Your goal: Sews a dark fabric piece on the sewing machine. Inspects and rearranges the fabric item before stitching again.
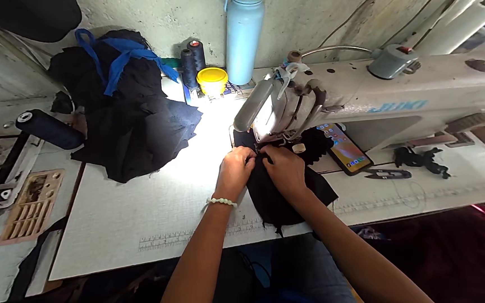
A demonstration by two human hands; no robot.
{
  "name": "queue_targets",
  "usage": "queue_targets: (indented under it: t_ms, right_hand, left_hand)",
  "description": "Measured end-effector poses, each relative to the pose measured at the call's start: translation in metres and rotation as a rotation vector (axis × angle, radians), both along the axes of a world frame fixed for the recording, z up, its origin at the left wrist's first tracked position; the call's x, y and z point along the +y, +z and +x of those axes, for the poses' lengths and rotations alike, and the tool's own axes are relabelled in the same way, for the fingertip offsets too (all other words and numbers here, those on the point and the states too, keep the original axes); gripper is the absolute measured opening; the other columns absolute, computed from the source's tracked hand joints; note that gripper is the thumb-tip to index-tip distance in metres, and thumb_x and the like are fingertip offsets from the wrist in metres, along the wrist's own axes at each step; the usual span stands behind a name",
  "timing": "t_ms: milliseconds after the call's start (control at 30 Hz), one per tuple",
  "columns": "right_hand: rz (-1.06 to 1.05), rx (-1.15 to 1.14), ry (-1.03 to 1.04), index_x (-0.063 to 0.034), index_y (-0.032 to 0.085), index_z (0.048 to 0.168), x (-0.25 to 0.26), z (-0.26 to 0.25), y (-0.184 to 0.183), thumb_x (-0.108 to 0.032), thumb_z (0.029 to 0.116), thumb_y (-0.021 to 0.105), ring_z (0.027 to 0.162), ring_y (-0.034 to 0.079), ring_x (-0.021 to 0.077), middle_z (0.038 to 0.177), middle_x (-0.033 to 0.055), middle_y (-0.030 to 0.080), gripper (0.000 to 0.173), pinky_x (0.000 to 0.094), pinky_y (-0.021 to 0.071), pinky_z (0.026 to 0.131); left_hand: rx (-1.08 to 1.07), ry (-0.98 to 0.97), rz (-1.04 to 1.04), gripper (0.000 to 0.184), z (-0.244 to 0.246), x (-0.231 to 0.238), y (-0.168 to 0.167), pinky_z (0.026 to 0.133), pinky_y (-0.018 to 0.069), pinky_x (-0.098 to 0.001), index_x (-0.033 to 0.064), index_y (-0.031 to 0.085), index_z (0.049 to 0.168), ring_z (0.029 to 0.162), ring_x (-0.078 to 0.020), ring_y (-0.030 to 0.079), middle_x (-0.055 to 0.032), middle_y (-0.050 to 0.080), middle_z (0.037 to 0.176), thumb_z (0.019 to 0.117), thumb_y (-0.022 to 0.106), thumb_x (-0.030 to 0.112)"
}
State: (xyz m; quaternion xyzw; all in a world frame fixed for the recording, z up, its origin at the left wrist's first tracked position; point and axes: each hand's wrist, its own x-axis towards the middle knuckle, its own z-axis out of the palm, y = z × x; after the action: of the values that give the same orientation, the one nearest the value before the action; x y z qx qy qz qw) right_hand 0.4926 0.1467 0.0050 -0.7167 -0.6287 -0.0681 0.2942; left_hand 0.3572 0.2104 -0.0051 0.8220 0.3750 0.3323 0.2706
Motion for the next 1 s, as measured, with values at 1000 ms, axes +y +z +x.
queue_targets:
  t_ms: [1000]
  right_hand:
    - [0.091,-0.184,0.091,-0.0016,0.072,0.081,-0.072,-0.017,0.014,-0.014,0.0942,0.061,0.064,0.066,0.0280,0.065,0.0098,0.063,0.021,0.0353,0.0517,0.057]
  left_hand:
    - [0.251,-0.140,0.226,0.025,-0.019,-0.017,0.012,0.104,0.0360,-0.0647,0.0110,0.080,0.104,0.120,-0.0262,0.066,0.0004,0.076,0.118,0.0947,0.057,0.009]
